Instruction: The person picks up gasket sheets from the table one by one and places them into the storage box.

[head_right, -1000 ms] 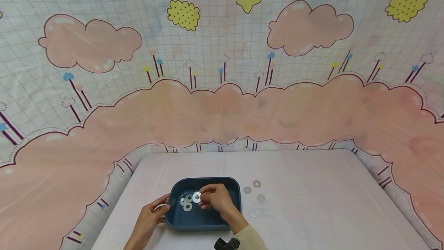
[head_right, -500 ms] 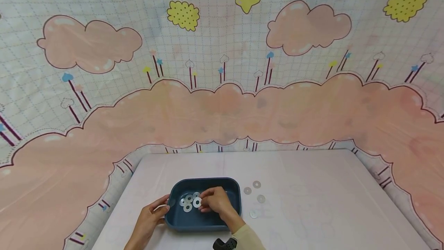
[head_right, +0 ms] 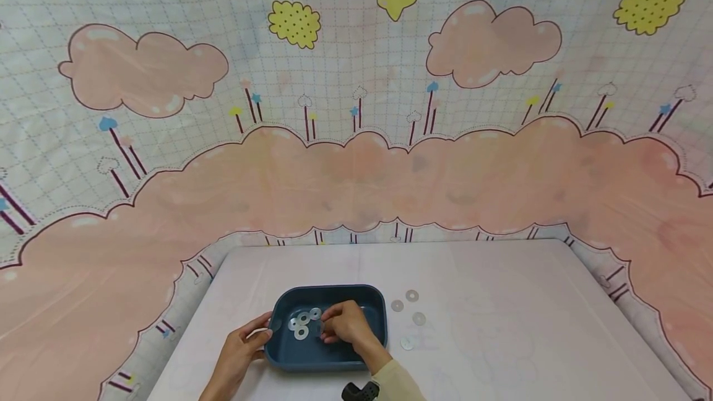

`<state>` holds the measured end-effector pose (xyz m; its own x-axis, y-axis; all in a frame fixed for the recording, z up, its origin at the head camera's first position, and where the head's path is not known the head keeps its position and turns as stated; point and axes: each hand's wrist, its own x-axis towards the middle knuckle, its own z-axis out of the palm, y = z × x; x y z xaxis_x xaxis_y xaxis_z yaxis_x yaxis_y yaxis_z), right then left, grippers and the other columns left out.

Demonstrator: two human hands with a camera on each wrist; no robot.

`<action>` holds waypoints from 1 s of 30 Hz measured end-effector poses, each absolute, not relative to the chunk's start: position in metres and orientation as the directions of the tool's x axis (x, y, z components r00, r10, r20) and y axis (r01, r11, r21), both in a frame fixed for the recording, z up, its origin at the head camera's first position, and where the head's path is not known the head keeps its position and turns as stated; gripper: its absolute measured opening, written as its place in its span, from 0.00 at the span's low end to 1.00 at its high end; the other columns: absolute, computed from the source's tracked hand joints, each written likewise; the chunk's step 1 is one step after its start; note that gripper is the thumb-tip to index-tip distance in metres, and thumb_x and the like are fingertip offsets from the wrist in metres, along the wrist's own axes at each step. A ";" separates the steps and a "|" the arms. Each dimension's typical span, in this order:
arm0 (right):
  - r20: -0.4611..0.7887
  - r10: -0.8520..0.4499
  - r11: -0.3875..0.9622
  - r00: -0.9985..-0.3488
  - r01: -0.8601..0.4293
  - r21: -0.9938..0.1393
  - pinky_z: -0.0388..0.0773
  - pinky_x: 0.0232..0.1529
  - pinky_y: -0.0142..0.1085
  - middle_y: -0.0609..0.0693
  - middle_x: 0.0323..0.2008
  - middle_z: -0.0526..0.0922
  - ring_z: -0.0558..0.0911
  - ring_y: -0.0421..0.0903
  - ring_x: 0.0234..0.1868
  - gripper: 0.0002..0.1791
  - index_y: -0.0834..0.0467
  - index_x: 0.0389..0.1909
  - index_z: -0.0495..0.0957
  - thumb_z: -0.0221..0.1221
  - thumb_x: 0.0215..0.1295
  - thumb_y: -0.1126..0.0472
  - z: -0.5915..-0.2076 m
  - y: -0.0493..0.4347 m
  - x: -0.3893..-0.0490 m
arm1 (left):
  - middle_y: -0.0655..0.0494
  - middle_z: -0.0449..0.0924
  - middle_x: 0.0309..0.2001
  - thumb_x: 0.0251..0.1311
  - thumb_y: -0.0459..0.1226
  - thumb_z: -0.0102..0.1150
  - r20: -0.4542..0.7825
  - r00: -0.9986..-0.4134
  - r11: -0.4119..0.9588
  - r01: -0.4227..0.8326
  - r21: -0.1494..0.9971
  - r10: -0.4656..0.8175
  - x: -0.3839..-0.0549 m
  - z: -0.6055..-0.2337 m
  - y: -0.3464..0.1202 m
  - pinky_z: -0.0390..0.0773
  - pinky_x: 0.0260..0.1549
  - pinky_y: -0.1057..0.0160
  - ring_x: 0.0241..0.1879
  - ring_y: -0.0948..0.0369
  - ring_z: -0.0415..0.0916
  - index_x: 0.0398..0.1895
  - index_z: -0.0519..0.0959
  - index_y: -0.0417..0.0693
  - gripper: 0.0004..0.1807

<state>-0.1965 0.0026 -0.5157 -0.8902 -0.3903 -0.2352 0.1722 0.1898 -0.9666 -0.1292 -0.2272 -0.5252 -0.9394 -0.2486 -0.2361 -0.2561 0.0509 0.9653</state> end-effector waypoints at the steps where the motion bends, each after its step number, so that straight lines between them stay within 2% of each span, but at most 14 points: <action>1: -0.235 -0.382 0.204 -0.893 0.167 -0.965 0.84 0.27 0.35 0.56 0.30 0.84 0.86 0.44 0.26 0.08 0.69 0.38 0.82 0.59 0.58 0.73 -0.516 0.003 -0.197 | 0.41 0.73 0.52 0.62 0.28 0.58 -0.237 -0.939 0.050 -0.257 0.965 -0.249 -0.129 -0.525 -0.227 0.81 0.27 0.62 0.38 0.60 0.78 0.65 0.71 0.36 0.26; 8: -0.201 -0.350 0.254 -0.915 0.114 -0.960 0.83 0.26 0.35 0.54 0.27 0.84 0.84 0.43 0.25 0.08 0.67 0.38 0.83 0.59 0.58 0.73 -0.514 0.007 -0.196 | 0.41 0.73 0.52 0.62 0.28 0.58 -0.238 -0.938 0.046 -0.258 0.965 -0.251 -0.130 -0.527 -0.226 0.81 0.28 0.62 0.38 0.60 0.78 0.65 0.71 0.35 0.26; 18: -0.066 -0.341 0.183 -0.938 0.003 -0.983 0.84 0.27 0.37 0.52 0.31 0.84 0.86 0.44 0.27 0.07 0.63 0.37 0.83 0.61 0.58 0.68 -0.493 0.018 -0.198 | 0.41 0.73 0.52 0.63 0.28 0.58 -0.239 -0.933 0.050 -0.262 0.964 -0.270 -0.131 -0.527 -0.227 0.81 0.27 0.61 0.38 0.60 0.78 0.65 0.72 0.36 0.26; 30: -0.006 -0.312 0.150 -0.950 -0.043 -0.988 0.85 0.30 0.36 0.55 0.34 0.83 0.88 0.48 0.32 0.08 0.64 0.40 0.82 0.63 0.60 0.65 -0.482 0.046 -0.193 | 0.40 0.73 0.53 0.63 0.29 0.58 -0.238 -0.935 0.058 -0.261 0.963 -0.264 -0.130 -0.526 -0.226 0.81 0.28 0.62 0.40 0.59 0.78 0.66 0.71 0.36 0.26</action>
